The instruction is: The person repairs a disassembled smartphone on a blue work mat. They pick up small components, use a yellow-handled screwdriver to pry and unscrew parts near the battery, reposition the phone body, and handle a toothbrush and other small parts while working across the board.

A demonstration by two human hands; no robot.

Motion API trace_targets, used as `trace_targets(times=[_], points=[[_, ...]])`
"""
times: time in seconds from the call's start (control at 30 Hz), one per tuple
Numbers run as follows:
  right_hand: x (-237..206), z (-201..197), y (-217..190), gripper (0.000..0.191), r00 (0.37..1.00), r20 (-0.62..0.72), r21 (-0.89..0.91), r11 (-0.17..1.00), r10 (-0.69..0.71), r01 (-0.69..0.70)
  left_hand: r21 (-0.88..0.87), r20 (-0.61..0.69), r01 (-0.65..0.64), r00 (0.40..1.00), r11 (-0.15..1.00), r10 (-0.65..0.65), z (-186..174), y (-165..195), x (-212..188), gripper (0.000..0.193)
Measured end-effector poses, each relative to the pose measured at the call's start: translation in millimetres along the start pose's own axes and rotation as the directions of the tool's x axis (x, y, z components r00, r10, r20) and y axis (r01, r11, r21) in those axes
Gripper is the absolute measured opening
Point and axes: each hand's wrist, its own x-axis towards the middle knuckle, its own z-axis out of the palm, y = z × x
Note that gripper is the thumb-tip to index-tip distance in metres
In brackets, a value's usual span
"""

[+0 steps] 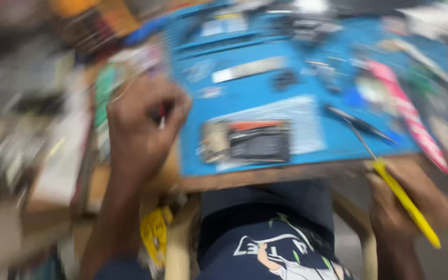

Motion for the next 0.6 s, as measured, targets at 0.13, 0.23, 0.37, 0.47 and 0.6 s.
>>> trace_targets(times=[0.13,0.23,0.37,0.47,0.6], points=[[4,46,-38,0.019,0.973,0.193,0.132,0.986,-0.124,0.099,-0.024,-0.243,0.100,0.964,0.995,-0.103,-67,-31,-47,0.006],[25,101,-76,0.028,0.873,0.329,0.179,0.931,-0.361,0.317,0.012,-0.169,0.204,0.965,0.979,-0.199,-77,-44,-76,0.008],[48,179,-130,0.036,0.658,0.370,0.353,0.754,-0.656,0.554,0.079,-0.119,0.239,0.966,0.968,-0.228,-51,-56,-92,0.013],[45,200,-161,0.022,0.593,0.525,0.245,0.776,-0.610,0.581,0.120,-0.130,0.274,0.957,0.954,-0.258,-39,-62,-97,0.015],[44,176,-169,0.024,0.604,0.561,0.250,0.811,-0.566,0.528,0.068,-0.114,0.308,0.947,0.949,-0.299,-35,-72,-102,0.014]])
